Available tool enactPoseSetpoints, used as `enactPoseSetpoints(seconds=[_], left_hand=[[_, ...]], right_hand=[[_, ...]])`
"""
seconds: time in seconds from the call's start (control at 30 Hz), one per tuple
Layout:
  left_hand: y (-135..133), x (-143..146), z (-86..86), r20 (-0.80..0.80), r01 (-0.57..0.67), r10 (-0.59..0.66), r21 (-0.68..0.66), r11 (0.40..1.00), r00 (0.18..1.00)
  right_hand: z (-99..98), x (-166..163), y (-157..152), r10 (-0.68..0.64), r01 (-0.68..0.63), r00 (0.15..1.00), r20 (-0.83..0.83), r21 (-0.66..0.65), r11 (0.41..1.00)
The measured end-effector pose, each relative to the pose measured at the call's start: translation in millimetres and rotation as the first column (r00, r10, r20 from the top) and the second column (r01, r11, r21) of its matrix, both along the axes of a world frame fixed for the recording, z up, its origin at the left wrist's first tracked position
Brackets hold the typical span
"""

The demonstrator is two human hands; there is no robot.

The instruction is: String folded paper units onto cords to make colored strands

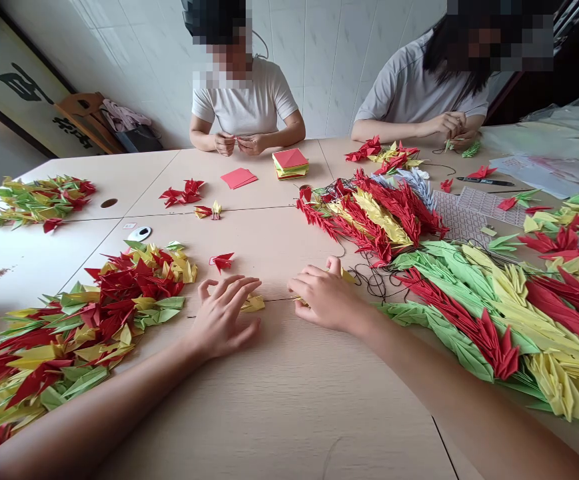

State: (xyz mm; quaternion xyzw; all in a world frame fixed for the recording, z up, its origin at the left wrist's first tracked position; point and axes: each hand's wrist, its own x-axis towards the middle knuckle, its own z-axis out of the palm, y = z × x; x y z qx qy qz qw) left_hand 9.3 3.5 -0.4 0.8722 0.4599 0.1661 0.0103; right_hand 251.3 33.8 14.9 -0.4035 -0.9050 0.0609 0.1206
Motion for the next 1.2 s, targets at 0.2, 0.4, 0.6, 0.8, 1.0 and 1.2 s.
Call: enactPoseSetpoints(seconds=[0.2, 0.4, 0.6, 0.8, 1.0, 1.2], left_hand=[[1, 0, -1.2, -0.028, -0.046, 0.045, -0.059, 0.997, 0.999], [2, 3, -2.9, -0.038, -0.066, 0.065, -0.034, 0.997, 0.997], [-1, 6, -4.4, 0.048, 0.125, -0.13, 0.103, 0.987, 0.99], [-1, 4, -5.8, 0.045, 0.234, -0.241, 0.123, 0.964, 0.969], [0, 2, -6.9, 0.083, 0.269, -0.283, 0.146, 0.952, 0.956], [3, 2, -8.4, 0.093, 0.155, -0.173, 0.178, 0.972, 0.98]], right_hand=[[0.8, -3, -2, -0.003, 0.003, 1.0, 0.027, 0.025, 1.0], [-0.3, -5, -4, 0.003, -0.003, 1.0, 0.002, 0.056, 0.998], [0.1, -11, -14, 0.095, -0.09, 0.989, -0.117, 0.043, 0.995], [-13.3, -22, -21, 0.109, -0.093, 0.98, -0.165, 0.097, 0.991], [-19.8, -23, -20, 0.131, -0.1, 0.976, -0.173, 0.175, 0.979], [-9.0, -15, -13, 0.127, -0.09, 0.977, -0.172, 0.206, 0.974]])
